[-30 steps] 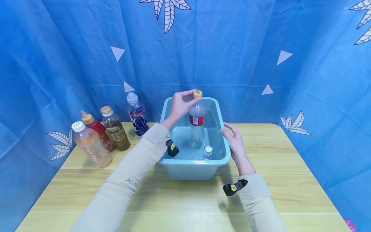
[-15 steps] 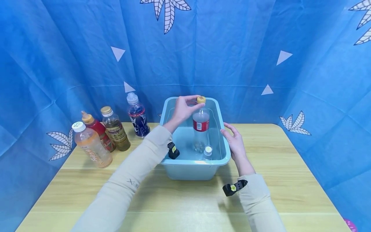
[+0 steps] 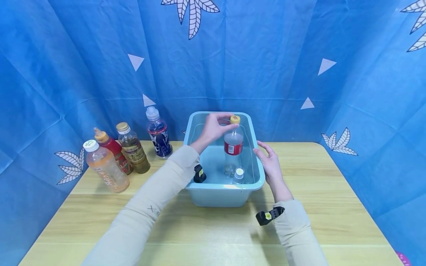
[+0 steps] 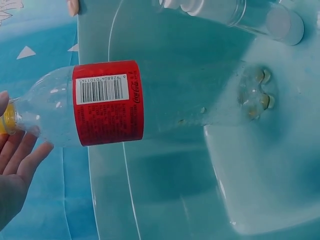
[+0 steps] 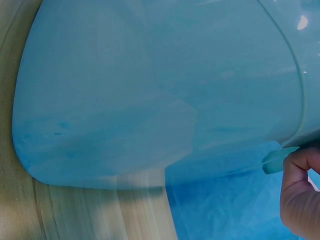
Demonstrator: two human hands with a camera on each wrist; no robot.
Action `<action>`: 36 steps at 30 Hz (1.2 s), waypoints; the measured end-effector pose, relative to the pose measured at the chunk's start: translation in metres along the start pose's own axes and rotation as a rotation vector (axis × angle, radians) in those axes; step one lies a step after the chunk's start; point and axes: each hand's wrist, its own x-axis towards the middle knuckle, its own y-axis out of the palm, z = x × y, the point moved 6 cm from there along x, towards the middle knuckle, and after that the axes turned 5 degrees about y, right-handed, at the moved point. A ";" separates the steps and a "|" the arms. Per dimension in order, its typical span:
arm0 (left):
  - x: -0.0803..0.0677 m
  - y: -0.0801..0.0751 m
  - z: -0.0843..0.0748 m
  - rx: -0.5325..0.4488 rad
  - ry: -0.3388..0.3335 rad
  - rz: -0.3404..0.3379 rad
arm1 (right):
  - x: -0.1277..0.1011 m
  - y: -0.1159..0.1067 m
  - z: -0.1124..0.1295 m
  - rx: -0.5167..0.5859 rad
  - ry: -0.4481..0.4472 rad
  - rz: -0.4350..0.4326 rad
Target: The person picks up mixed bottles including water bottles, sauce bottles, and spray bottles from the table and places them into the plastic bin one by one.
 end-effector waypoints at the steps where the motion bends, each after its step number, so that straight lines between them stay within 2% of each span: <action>1: 0.000 0.001 0.000 0.000 0.000 0.004 | 0.000 0.000 0.000 -0.003 0.001 -0.001; 9: 0.000 0.003 0.003 -0.002 -0.026 0.022 | -0.001 0.000 0.000 -0.026 0.010 -0.002; 16: 0.002 0.006 0.006 -0.035 -0.041 0.053 | 0.000 -0.001 -0.001 -0.003 0.005 -0.008; 21: 0.002 0.008 0.005 -0.025 -0.026 0.082 | 0.000 0.000 -0.001 -0.022 0.004 -0.012; 30: 0.003 0.011 0.002 -0.017 0.011 0.135 | 0.001 0.000 0.000 0.006 -0.002 -0.004; 36: 0.002 0.009 -0.001 -0.075 0.014 0.163 | 0.001 0.000 -0.001 -0.001 0.003 0.002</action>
